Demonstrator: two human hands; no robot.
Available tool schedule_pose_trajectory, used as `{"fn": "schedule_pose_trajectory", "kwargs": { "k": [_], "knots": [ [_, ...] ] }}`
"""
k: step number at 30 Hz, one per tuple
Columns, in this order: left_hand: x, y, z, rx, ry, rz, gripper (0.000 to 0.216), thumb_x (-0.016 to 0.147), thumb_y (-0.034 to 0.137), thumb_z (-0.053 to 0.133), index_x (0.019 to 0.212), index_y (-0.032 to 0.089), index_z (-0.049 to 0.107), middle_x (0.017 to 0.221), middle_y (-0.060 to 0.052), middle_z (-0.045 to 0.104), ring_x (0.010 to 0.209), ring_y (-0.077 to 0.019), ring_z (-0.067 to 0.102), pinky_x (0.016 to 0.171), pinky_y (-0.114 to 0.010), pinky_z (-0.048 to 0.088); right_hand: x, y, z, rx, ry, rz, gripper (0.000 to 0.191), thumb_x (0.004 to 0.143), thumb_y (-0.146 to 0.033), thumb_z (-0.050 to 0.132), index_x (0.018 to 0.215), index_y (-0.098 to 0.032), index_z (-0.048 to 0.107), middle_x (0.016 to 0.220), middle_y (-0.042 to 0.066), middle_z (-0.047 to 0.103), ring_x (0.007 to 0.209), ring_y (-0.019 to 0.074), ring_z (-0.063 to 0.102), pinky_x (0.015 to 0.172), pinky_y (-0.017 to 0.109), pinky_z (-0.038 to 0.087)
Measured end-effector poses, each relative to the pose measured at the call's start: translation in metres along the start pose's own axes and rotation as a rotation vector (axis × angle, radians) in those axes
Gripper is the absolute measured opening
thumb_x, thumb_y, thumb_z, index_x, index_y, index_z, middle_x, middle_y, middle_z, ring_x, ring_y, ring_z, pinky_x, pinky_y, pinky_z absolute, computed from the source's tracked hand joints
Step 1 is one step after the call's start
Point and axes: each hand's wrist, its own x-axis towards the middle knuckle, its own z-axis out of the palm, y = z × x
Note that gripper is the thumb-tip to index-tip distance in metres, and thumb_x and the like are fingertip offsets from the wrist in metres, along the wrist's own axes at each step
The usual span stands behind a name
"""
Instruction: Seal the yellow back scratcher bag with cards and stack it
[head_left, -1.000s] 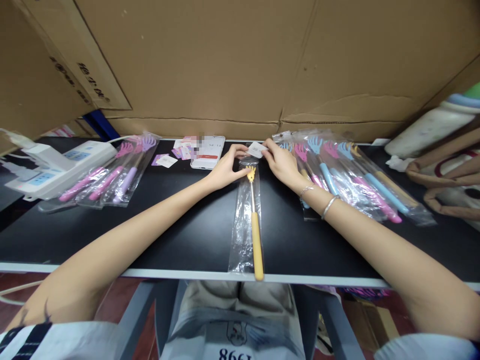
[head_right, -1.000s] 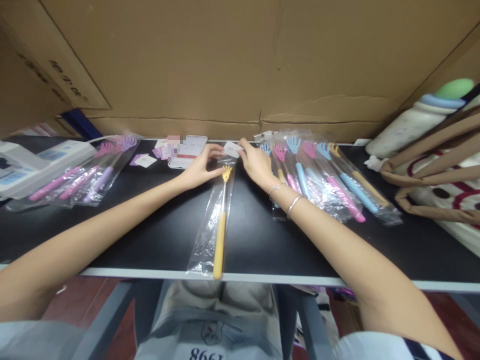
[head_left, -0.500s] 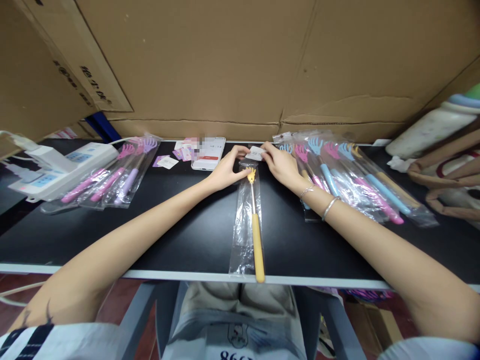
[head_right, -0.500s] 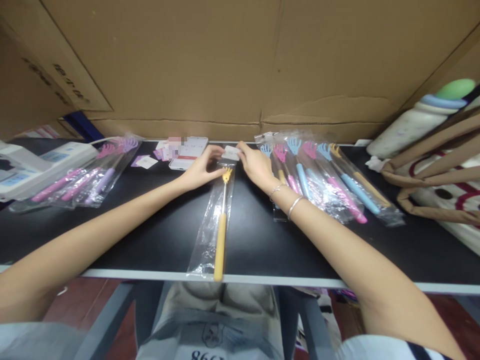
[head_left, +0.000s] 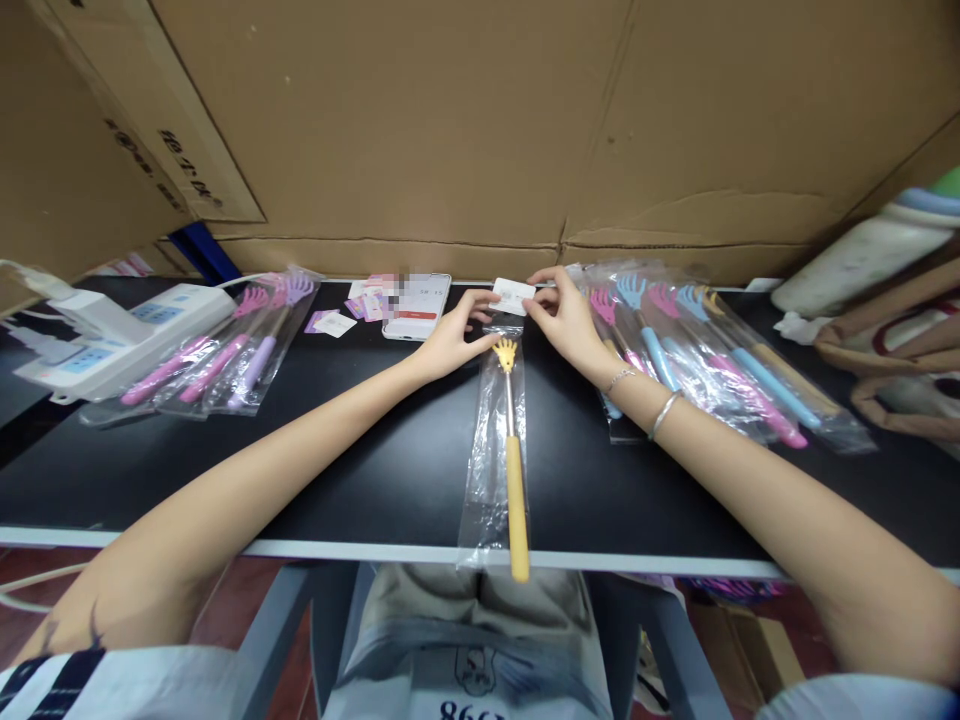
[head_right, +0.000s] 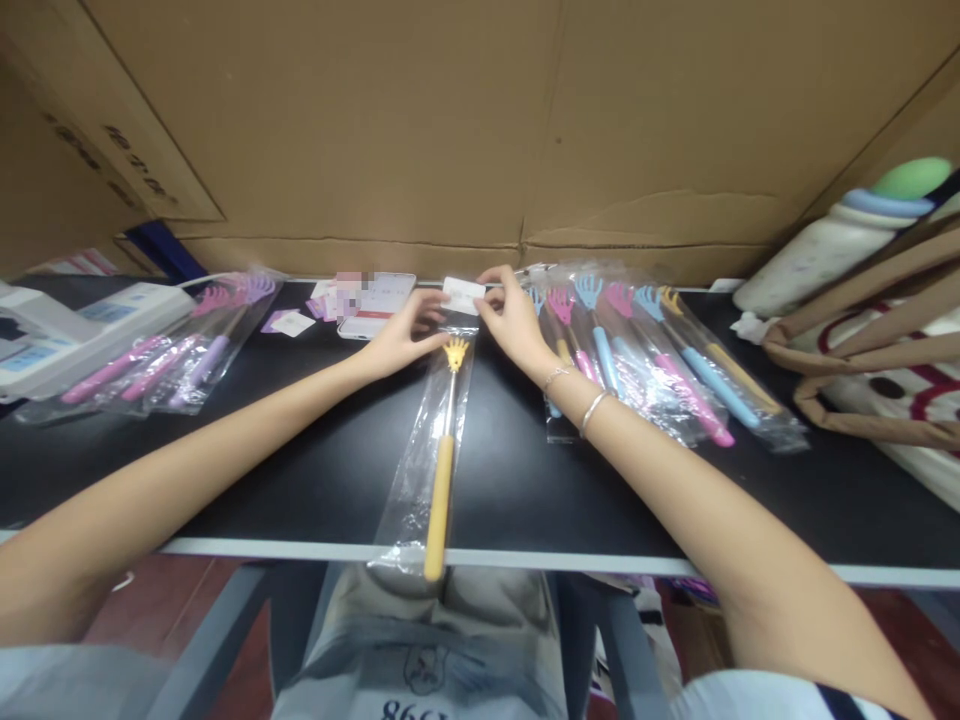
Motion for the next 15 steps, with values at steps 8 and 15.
{"fn": "schedule_pose_trajectory", "kwargs": {
  "k": [8,15],
  "knots": [
    [-0.0003,0.0019,-0.0011,-0.010,-0.015,0.017,0.060,0.083,0.034,0.063,0.135,0.026,0.036,0.128,-0.010,0.058,0.109,-0.0206,0.061,0.095,-0.038,0.046,-0.0023,-0.0048,-0.0014,0.007,-0.022,-0.024,0.026,0.088,-0.031,0.055,0.113,-0.025,0.056,0.081,0.002,0.062,0.079,0.0201,0.059,0.080,0.038,0.050],
    [-0.0005,0.0038,-0.0001,-0.029,-0.010,0.008,0.065,0.084,0.030,0.060,0.142,0.026,0.031,0.125,-0.010,0.058,0.105,-0.0197,0.062,0.096,-0.039,0.048,-0.0028,-0.0046,-0.0009,-0.007,-0.031,-0.036,0.023,0.090,-0.034,0.052,0.111,-0.025,0.057,0.085,0.004,0.065,0.082,0.0215,0.060,0.081,0.040,0.050]
  ]
}}
